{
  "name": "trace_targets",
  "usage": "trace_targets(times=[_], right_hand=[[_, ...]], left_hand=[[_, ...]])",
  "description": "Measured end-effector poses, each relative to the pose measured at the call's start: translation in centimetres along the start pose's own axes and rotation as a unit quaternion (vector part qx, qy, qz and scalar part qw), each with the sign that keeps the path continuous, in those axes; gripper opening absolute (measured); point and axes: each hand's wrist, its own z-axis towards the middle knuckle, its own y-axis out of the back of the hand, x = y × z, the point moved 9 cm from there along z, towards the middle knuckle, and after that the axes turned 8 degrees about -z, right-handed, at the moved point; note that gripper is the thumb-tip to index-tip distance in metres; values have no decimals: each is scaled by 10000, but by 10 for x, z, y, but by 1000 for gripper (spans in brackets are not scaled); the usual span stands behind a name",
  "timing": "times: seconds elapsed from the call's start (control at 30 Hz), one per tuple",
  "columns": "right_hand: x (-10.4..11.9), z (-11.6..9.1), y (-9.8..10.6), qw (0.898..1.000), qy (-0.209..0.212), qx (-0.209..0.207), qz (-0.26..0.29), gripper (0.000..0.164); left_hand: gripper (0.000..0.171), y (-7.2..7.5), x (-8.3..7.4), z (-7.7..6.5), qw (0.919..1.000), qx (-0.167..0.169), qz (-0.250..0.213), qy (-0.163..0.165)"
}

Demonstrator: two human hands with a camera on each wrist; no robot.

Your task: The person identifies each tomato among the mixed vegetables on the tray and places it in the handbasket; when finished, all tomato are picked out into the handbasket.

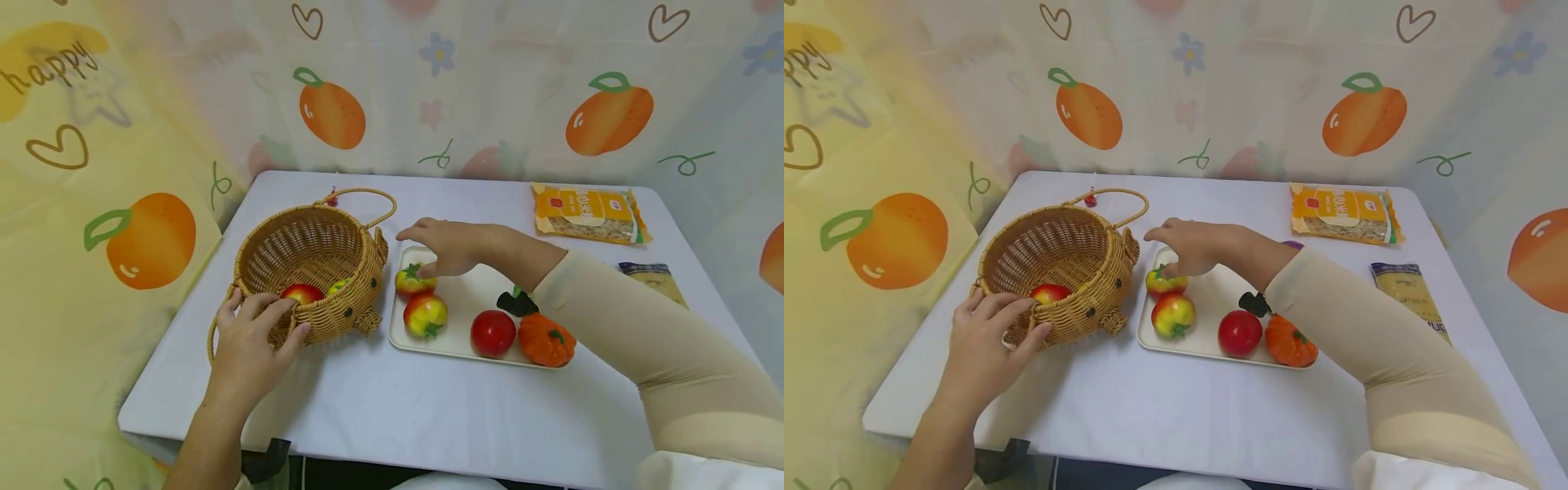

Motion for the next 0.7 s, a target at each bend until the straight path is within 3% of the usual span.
trace_targets(times=[0.3,0.7], right_hand=[[-4,22,-28,9994,99,319,49,67],[4,32,-41,9978,351,519,-237,55]], left_hand=[[34,0,1,0,9999,28,4,135],[34,0,-1,0,10000,-11,11,87]])
